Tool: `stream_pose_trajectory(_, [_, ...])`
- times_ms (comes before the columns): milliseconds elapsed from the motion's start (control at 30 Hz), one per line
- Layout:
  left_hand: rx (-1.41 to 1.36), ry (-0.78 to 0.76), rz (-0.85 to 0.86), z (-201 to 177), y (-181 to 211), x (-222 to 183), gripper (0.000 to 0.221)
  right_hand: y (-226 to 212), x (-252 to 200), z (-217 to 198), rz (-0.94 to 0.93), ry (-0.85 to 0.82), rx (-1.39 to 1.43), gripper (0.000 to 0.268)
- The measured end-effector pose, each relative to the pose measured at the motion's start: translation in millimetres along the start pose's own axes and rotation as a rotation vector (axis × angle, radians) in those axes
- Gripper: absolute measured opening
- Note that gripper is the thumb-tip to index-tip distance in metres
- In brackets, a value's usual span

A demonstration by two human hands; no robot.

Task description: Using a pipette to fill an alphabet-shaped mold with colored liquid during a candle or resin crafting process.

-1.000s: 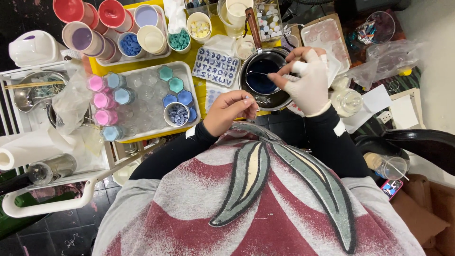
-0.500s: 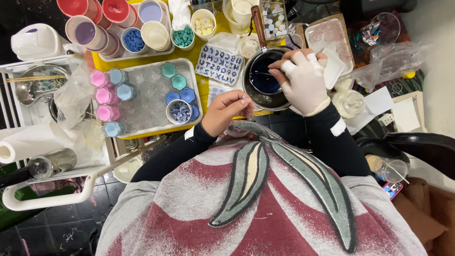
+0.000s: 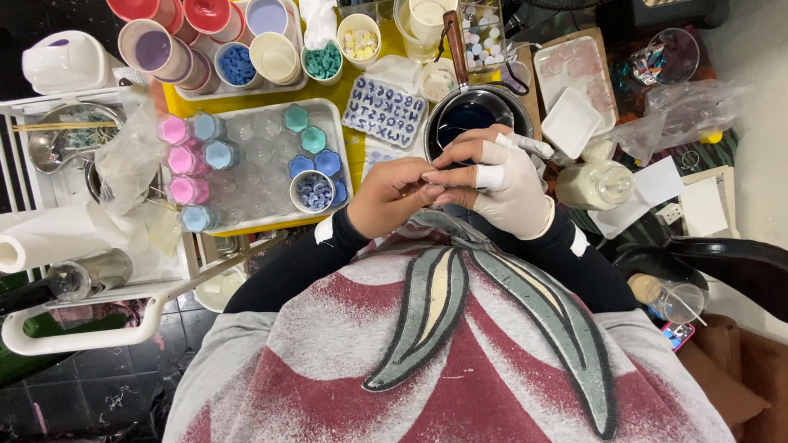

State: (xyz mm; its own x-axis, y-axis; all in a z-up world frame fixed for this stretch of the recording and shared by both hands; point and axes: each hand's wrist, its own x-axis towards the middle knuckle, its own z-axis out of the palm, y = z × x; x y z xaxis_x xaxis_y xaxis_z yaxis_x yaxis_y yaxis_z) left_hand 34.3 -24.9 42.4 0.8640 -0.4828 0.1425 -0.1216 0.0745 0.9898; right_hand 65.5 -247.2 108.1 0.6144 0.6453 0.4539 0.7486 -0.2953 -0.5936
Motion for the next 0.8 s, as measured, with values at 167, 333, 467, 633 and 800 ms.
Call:
stream_pose_trajectory(167, [0.177,0.081,0.109,-0.5,3.7,3.5,0.013,3.7,-0.8,7.0,0.069,0.043,0.085,0.030])
stream_pose_trajectory(333, [0.240,0.133,0.145,1.2,4.3,1.7,0.013,13.0,-9.5,21.0,0.212,0.124,0.327,0.019])
stream_pose_trajectory(467, [-0.163,0.053,-0.048,1.4,-20.2,-8.0,0.025,10.7,-7.9,17.2,0.411,0.106,0.533,0.014])
stream_pose_trajectory(633, [-0.716,-0.047,-0.341,1.2,-28.6,-16.1,0.042,10.0,-4.0,12.9,0.412,0.042,0.539,0.015])
stream_pose_trajectory(800, [-0.981,-0.124,-0.419,5.0,-43.4,-24.6,0.035,7.4,1.9,12.8,0.299,-0.050,0.487,0.017])
